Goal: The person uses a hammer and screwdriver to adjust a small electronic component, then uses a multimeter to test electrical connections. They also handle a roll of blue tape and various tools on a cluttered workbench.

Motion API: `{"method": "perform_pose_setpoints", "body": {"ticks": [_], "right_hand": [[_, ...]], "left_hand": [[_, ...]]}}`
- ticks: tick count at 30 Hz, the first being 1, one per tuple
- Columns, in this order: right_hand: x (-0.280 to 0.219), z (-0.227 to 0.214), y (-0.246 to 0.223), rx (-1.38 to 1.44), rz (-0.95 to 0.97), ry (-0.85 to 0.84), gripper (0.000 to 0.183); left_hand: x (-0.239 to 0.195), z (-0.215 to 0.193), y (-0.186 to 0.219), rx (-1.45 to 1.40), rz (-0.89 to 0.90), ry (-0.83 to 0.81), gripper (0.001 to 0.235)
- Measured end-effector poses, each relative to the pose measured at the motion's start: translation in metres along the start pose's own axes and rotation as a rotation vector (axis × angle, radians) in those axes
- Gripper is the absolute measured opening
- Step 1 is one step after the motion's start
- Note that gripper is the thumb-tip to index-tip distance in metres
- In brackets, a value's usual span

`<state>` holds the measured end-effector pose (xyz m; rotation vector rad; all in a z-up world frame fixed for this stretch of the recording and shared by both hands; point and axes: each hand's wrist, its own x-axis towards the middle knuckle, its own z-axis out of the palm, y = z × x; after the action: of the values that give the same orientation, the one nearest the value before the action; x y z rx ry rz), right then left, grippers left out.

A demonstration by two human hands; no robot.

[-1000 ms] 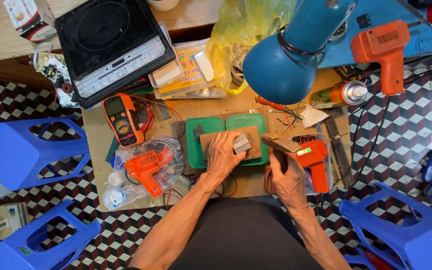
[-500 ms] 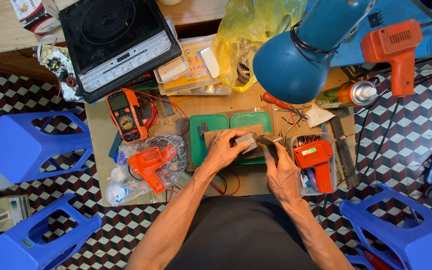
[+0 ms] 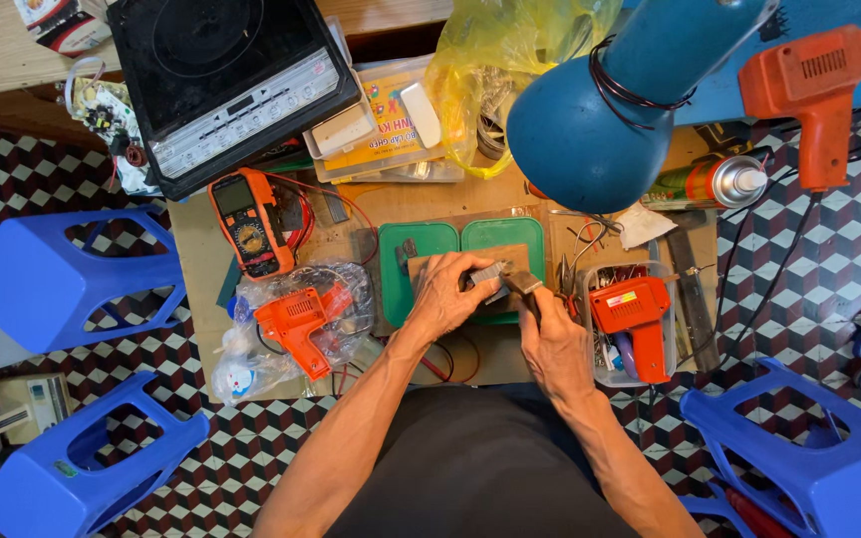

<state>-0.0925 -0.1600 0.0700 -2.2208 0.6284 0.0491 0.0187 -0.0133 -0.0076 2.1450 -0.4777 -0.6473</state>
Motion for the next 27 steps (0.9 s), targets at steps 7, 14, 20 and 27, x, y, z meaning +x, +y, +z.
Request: {"method": "perform_pose_setpoints", "body": {"ticks": [7, 14, 20, 27], "right_hand": [[-0.004, -0.002, -0.005, 0.123, -0.113, 0.119, 0.028], [-0.001, 0.008, 0.013, -0.071, 0.085, 0.054, 0.023], [-0.007, -0.014, 0.049, -0.215, 0.138, 0.132, 0.032], [0.034, -0.042, 0.101, -0.462, 0.022, 0.105, 0.031]], "left_hand": [[-0.002, -0.003, 0.001, -0.004, -0.018, -0.014, 0.039], [-0.001, -0.003, 0.002, 0.003, -0.029, -0.027, 0.04], [0.004, -0.011, 0.005, -0.048, -0.102, -0.113, 0.043], [0.019, -0.011, 0.012, 0.125, -0.085, -0.052, 0.041]]}}
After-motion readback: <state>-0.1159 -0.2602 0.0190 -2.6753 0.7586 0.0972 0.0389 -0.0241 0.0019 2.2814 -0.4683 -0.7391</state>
